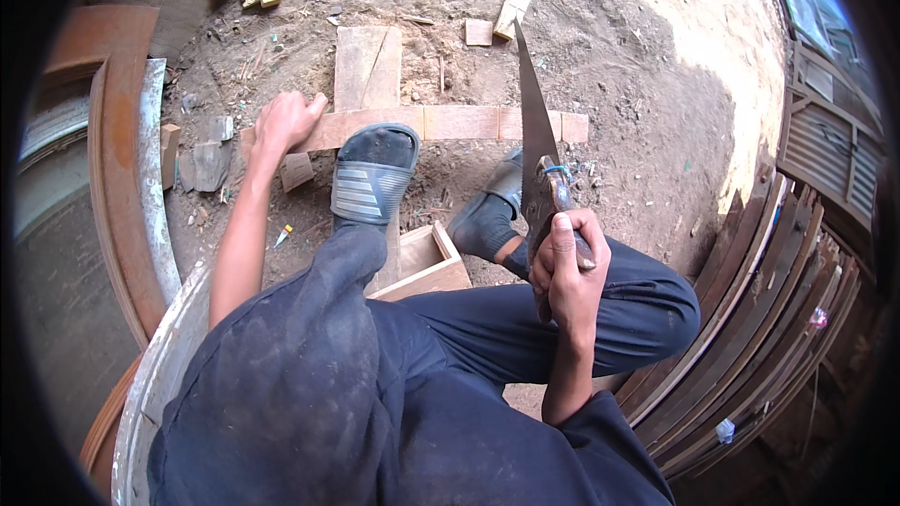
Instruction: The person sits on the ground and uses a hand saw to cut a small wooden plank resting on a support. The person holds the wood with the left hand and saws with the right hand, producing small cut pieces that accumulate nearby.
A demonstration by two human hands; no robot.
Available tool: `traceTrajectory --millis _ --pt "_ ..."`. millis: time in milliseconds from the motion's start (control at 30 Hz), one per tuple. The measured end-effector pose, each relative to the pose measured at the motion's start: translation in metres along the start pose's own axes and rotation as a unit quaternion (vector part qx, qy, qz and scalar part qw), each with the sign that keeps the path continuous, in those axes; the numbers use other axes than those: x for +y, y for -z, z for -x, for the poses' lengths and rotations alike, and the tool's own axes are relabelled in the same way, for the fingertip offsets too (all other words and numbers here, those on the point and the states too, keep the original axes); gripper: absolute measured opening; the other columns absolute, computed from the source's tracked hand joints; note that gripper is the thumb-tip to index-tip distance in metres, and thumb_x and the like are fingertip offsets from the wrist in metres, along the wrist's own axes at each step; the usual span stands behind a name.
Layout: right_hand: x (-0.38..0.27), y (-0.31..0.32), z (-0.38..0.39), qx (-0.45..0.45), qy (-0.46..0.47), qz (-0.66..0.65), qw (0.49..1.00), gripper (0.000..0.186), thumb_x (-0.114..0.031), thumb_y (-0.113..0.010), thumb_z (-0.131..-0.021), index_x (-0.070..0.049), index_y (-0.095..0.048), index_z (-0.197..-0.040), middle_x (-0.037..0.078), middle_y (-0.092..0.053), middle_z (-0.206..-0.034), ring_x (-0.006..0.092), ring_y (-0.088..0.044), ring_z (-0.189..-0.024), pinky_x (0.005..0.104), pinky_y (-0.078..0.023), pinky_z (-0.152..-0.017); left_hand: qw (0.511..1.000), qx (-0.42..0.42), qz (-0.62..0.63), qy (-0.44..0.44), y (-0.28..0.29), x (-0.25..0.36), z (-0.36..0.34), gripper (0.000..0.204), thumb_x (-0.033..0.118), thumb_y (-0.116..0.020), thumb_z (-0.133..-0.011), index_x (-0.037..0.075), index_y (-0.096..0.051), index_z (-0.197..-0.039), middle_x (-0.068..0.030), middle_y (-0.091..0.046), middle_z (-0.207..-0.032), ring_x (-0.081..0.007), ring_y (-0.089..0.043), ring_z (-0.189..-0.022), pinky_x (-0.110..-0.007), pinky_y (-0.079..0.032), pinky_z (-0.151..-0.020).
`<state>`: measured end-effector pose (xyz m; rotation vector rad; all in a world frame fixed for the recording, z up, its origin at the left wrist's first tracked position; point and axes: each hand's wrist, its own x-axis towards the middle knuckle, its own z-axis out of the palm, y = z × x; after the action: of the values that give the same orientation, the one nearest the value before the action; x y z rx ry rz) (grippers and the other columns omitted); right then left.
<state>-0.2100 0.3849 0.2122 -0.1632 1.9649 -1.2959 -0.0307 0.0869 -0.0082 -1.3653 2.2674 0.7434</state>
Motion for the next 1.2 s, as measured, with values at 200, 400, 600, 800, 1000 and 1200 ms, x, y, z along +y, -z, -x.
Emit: traceTrajectory --millis 200,400,600,800,1000,1200 --pt "0.002 0.002 0.001 0.017 0.004 -0.048 0.999 0.02 -0.018 -0.047 -0.1 -0.006 -0.044 -0.085 -0.002 -0.035 -0.055 0.005 -0.032 -0.037 0.0217 -0.03 -0.033 1.0 -0.006 0.009 0.003 0.001 0.001 0.0 0.059 0.048 -0.048 -0.085 -0.006 -0.064 -0.067 -0.0278 -0.065 -0.075 -0.0399 -0.066 -0.073 -0.049 -0.05 -0.069" --pt "0.008 0.006 0.003 0.025 0.024 -0.079 0.996 0.019 -0.018 -0.047 -0.1 -0.005 -0.045 -0.087 -0.001 -0.037 -0.056 0.0054 -0.033 -0.038 0.0215 -0.031 -0.033 1.0 0.012 0.016 -0.011 -0.001 0.001 0.001 0.058 0.045 -0.048 -0.085 -0.007 -0.063 -0.066 -0.0309 -0.061 -0.07 -0.0412 -0.064 -0.067 -0.05 -0.05 -0.067" --pt "0.008 0.006 0.004 0.01 0.019 -0.064 0.998 0.018 -0.019 -0.047 -0.101 -0.005 -0.046 -0.089 -0.001 -0.037 -0.057 0.0054 -0.034 -0.039 0.0215 -0.031 -0.034 1.0 0.004 0.002 -0.006 -0.001 0.0 -0.001 0.058 0.046 -0.048 -0.084 -0.006 -0.066 -0.069 -0.0303 -0.064 -0.074 -0.0415 -0.066 -0.072 -0.05 -0.051 -0.07" --pt "0.007 0.006 0.004 0.009 0.011 -0.046 0.999 0.018 -0.019 -0.047 -0.101 -0.005 -0.046 -0.089 -0.002 -0.037 -0.057 0.0054 -0.034 -0.038 0.0215 -0.03 -0.033 1.0 -0.001 0.003 0.005 0.002 0.002 0.001 0.059 0.049 -0.048 -0.085 -0.006 -0.067 -0.072 -0.03 -0.064 -0.077 -0.0416 -0.066 -0.076 -0.05 -0.051 -0.072" --pt "0.001 0.011 0.004 -0.003 -0.003 -0.064 0.998 0.019 -0.02 -0.048 -0.1 -0.005 -0.045 -0.088 -0.001 -0.036 -0.056 0.0054 -0.031 -0.038 0.0217 -0.029 -0.033 1.0 -0.025 0.001 0.012 0.008 0.006 0.003 0.059 0.049 -0.048 -0.085 -0.005 -0.068 -0.074 -0.0296 -0.065 -0.08 -0.0419 -0.067 -0.08 -0.05 -0.051 -0.074" --pt "0.0 0.015 0.003 -0.004 -0.006 -0.139 0.99 0.019 -0.022 -0.047 -0.1 -0.007 -0.044 -0.09 0.0 -0.035 -0.056 0.0062 -0.032 -0.038 0.0221 -0.029 -0.033 1.0 -0.007 0.0 0.01 0.003 0.003 0.001 0.059 0.049 -0.048 -0.085 -0.006 -0.067 -0.073 -0.0293 -0.065 -0.081 -0.0419 -0.067 -0.081 -0.05 -0.051 -0.074"
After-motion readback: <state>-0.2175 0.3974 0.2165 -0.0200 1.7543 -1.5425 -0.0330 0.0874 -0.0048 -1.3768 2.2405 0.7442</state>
